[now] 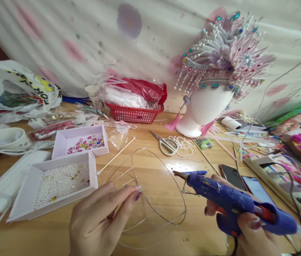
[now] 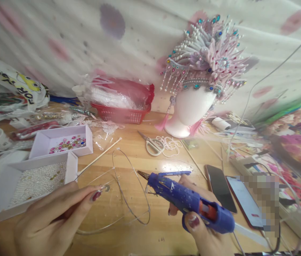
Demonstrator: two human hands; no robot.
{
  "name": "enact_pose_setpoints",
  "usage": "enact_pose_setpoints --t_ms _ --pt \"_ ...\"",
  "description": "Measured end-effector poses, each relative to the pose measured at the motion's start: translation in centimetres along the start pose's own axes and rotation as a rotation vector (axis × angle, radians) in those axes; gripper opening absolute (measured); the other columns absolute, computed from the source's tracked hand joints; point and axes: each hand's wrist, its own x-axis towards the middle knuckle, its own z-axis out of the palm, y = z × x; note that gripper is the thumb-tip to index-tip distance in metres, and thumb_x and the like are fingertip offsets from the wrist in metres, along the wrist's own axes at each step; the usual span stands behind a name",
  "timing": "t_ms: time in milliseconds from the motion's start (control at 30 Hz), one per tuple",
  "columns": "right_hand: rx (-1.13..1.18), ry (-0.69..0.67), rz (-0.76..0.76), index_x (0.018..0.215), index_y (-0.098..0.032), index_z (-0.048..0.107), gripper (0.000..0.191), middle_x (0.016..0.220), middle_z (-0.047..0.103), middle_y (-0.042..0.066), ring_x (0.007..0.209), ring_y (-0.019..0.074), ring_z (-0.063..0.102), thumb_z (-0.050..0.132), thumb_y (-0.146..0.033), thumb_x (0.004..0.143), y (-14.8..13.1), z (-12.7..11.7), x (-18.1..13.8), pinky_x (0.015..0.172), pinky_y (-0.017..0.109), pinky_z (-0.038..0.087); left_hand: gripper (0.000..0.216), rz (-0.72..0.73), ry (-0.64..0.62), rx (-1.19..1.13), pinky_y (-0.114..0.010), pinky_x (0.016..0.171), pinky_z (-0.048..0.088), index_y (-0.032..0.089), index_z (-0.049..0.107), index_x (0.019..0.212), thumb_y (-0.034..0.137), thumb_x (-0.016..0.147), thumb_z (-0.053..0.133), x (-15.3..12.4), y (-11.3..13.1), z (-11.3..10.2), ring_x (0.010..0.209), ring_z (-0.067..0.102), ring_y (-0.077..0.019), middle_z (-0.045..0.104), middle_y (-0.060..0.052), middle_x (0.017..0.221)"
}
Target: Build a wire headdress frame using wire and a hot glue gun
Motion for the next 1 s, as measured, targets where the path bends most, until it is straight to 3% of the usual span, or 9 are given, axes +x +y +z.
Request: enact_pose_setpoints --t_ms 200,400,600,800,900,1000 --pt "-0.016 -0.017 -0.001 0.103 -0.021 0.073 0.056 0.063 0.067 0.006 0.058 0.0259 0.065 0.065 -0.071 0.081 0.8 0.5 -0.7 0.059 0.041 0.058 0.011 0.021 0.010 -0.010 -0.017 0.044 0.046 0.023 0.073 0.097 0.015 0.091 0.068 0.1 0.1 -0.1 0.055 0.064 -0.0070 0.071 0.006 0.070" --pt "-0.084 0.010 -0.013 0.109 -0.024 0.072 0.056 0.063 0.068 0.003 0.064 0.0247 0.068 0.062 -0.072 0.083 0.6 0.3 -1.0 0.077 0.042 0.058 0.012 0.019 -0.001 -0.002 -0.017 0.045 0.048 0.023 0.073 0.098 0.015 0.091 0.068 -0.1 0.1 0.0 0.058 0.066 -0.0081 0.073 0.005 0.073" --pt "-0.139 -0.104 -0.036 0.097 -0.024 0.075 0.058 0.062 0.068 0.003 0.060 0.0220 0.066 0.054 -0.076 0.085 0.5 -0.1 -0.7 0.075 0.040 0.058 0.013 0.007 -0.046 -0.028 -0.016 0.049 0.051 0.022 0.073 0.098 0.013 0.091 0.067 -0.1 0.2 -0.3 0.061 0.070 -0.0085 0.075 0.003 0.076" --pt "0.001 0.086 0.039 0.102 -0.023 0.072 0.059 0.059 0.065 0.001 0.048 0.0177 0.057 0.058 -0.076 0.083 -0.6 1.4 -1.1 0.056 0.033 0.056 0.011 0.026 -0.031 0.000 -0.016 0.046 0.049 0.022 0.073 0.097 0.014 0.091 0.068 -0.1 0.1 -0.2 0.057 0.068 -0.0076 0.073 0.004 0.073" --pt "-0.001 0.087 0.015 0.083 -0.024 0.072 0.052 0.056 0.062 0.001 0.049 0.0185 0.056 0.061 -0.075 0.081 -1.7 2.0 -0.8 0.051 0.032 0.052 0.012 0.023 -0.033 -0.009 -0.015 0.049 0.051 0.022 0.073 0.097 0.013 0.090 0.067 -0.1 0.2 -0.2 0.059 0.069 -0.0080 0.074 0.004 0.075" --pt "-0.043 -0.014 -0.003 0.060 -0.024 0.065 0.059 0.054 0.061 0.003 0.050 0.0194 0.057 0.054 -0.076 0.085 -2.0 1.9 -0.2 0.054 0.033 0.049 0.012 0.030 -0.023 -0.011 -0.015 0.049 0.051 0.022 0.072 0.097 0.014 0.091 0.067 -0.1 0.2 -0.3 0.060 0.069 -0.0083 0.075 0.004 0.076"
